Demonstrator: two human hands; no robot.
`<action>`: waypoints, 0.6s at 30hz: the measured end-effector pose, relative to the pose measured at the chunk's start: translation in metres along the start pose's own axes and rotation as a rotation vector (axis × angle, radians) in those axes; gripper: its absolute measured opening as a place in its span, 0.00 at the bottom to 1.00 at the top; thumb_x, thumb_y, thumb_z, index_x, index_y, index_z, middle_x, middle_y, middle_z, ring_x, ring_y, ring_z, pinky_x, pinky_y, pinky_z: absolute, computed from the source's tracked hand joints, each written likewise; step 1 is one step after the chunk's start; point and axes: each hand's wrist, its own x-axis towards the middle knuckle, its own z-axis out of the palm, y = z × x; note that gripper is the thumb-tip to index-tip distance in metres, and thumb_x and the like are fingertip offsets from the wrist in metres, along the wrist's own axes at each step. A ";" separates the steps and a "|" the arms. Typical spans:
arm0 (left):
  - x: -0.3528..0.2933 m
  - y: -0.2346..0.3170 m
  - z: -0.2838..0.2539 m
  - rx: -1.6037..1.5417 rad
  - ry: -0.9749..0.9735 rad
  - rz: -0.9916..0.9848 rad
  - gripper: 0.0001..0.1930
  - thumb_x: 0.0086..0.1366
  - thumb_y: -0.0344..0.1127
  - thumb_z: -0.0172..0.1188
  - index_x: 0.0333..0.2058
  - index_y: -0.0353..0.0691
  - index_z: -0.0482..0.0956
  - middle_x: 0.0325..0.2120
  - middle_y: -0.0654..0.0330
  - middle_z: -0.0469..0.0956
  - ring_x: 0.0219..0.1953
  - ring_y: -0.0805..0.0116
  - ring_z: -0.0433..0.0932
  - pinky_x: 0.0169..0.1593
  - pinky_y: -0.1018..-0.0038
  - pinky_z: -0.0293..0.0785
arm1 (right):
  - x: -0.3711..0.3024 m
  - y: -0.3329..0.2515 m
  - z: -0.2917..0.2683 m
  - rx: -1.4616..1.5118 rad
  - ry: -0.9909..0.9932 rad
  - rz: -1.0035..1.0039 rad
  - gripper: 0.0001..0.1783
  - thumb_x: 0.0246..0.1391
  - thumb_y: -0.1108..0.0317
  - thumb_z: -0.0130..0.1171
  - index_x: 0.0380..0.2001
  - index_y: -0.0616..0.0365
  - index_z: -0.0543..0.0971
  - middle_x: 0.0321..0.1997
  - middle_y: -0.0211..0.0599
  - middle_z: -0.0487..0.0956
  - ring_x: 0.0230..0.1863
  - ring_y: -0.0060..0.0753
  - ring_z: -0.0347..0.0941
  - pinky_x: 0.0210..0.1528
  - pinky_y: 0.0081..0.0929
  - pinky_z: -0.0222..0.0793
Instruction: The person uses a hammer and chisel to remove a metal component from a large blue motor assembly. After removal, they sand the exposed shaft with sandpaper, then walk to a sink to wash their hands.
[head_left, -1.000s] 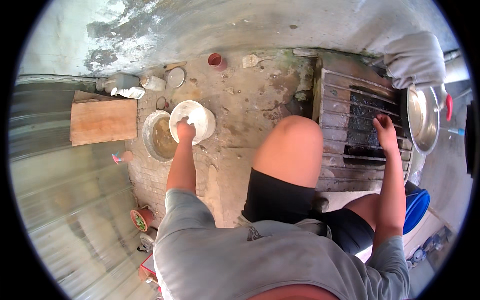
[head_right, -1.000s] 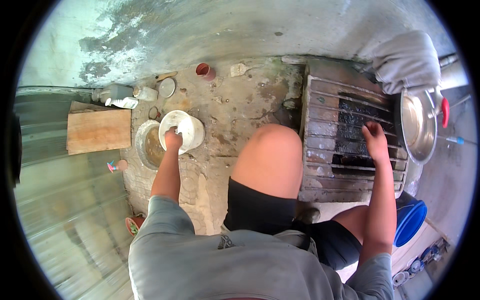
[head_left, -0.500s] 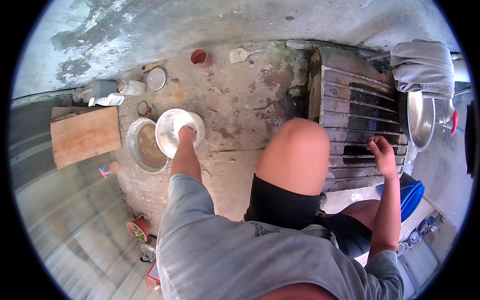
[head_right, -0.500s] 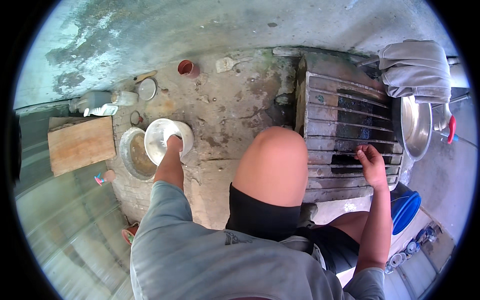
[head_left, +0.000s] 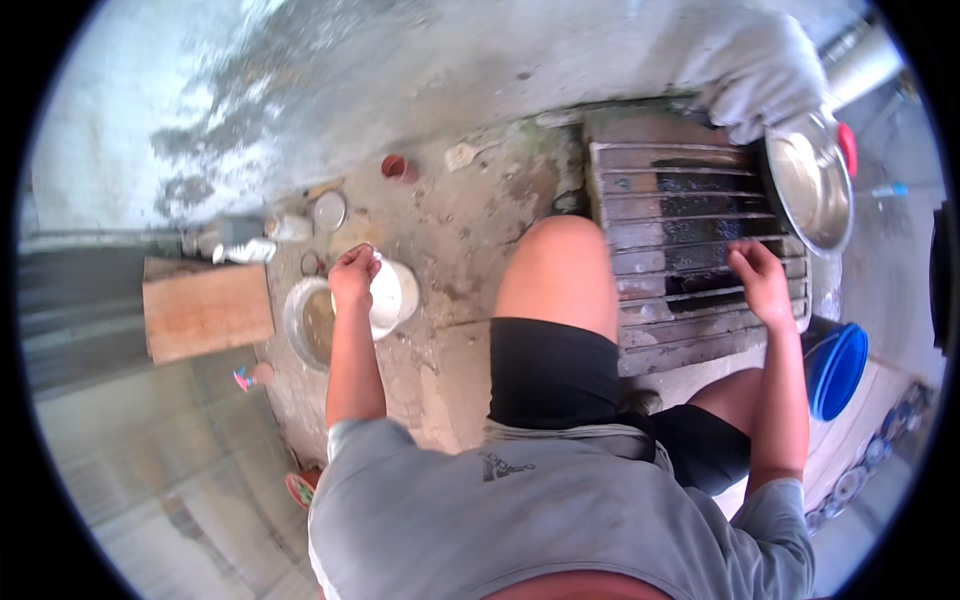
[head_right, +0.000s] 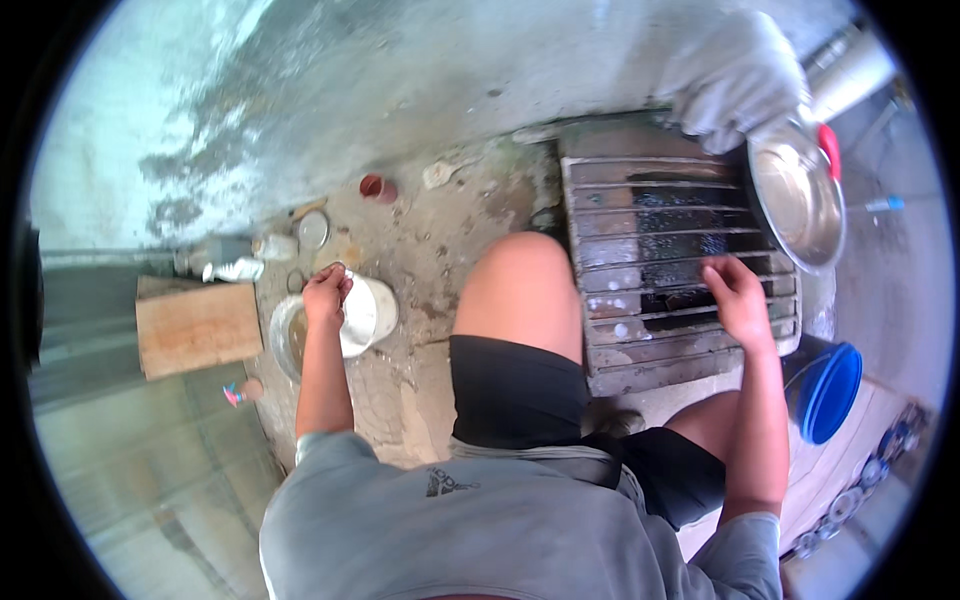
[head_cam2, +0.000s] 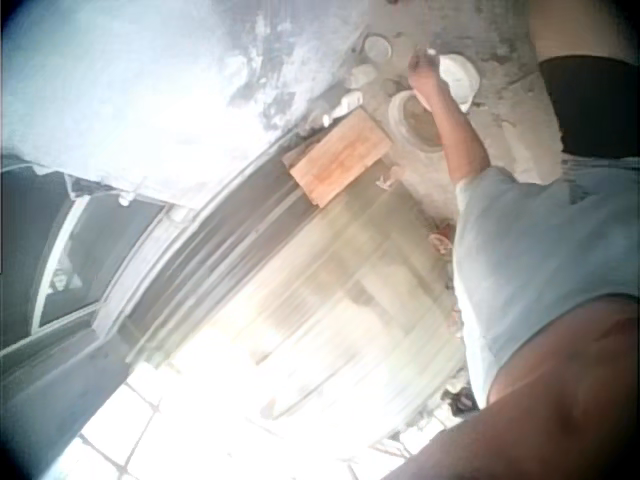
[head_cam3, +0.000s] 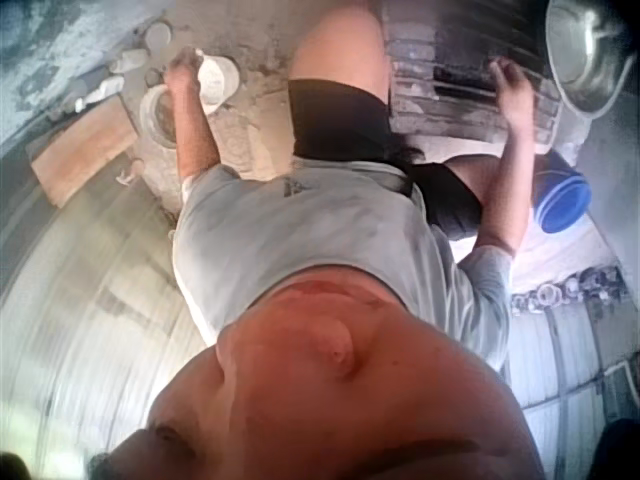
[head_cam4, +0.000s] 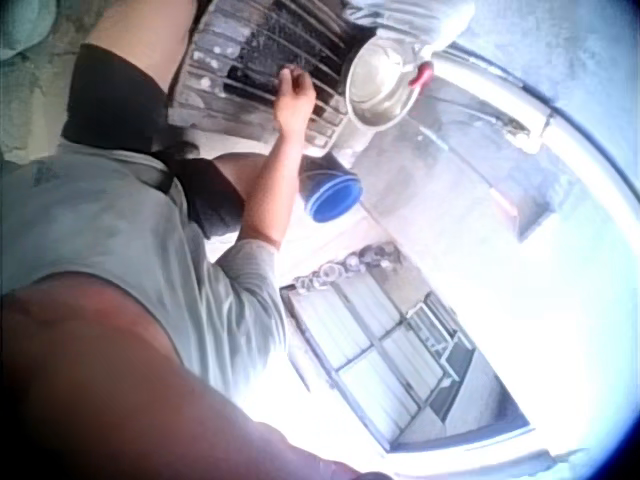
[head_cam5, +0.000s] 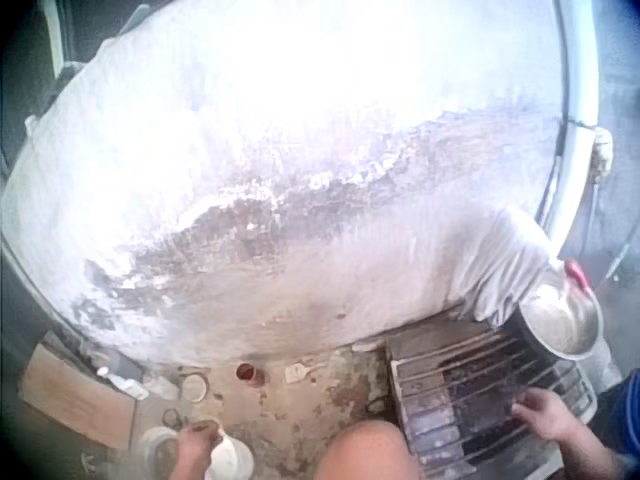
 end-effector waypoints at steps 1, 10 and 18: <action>-0.024 0.034 0.041 -0.065 -0.133 0.032 0.10 0.68 0.28 0.65 0.46 0.31 0.82 0.34 0.60 0.83 0.31 0.72 0.82 0.36 0.77 0.84 | -0.002 0.005 0.003 0.093 0.075 0.016 0.12 0.67 0.68 0.61 0.48 0.63 0.82 0.40 0.30 0.83 0.41 0.18 0.75 0.47 0.20 0.70; -0.313 0.087 0.367 0.148 -1.027 0.114 0.07 0.68 0.25 0.64 0.43 0.32 0.84 0.35 0.59 0.84 0.33 0.72 0.83 0.36 0.75 0.84 | 0.012 -0.066 0.060 1.419 -0.091 0.095 0.35 0.75 0.43 0.39 0.62 0.68 0.70 0.62 0.51 0.76 0.63 0.43 0.74 0.62 0.40 0.72; -0.423 -0.015 0.476 0.507 -1.050 0.706 0.15 0.73 0.28 0.55 0.54 0.31 0.81 0.47 0.53 0.84 0.50 0.69 0.81 0.57 0.72 0.74 | 0.033 0.004 -0.013 1.688 0.445 0.161 0.41 0.75 0.39 0.30 0.65 0.67 0.71 0.65 0.49 0.76 0.62 0.43 0.74 0.63 0.40 0.70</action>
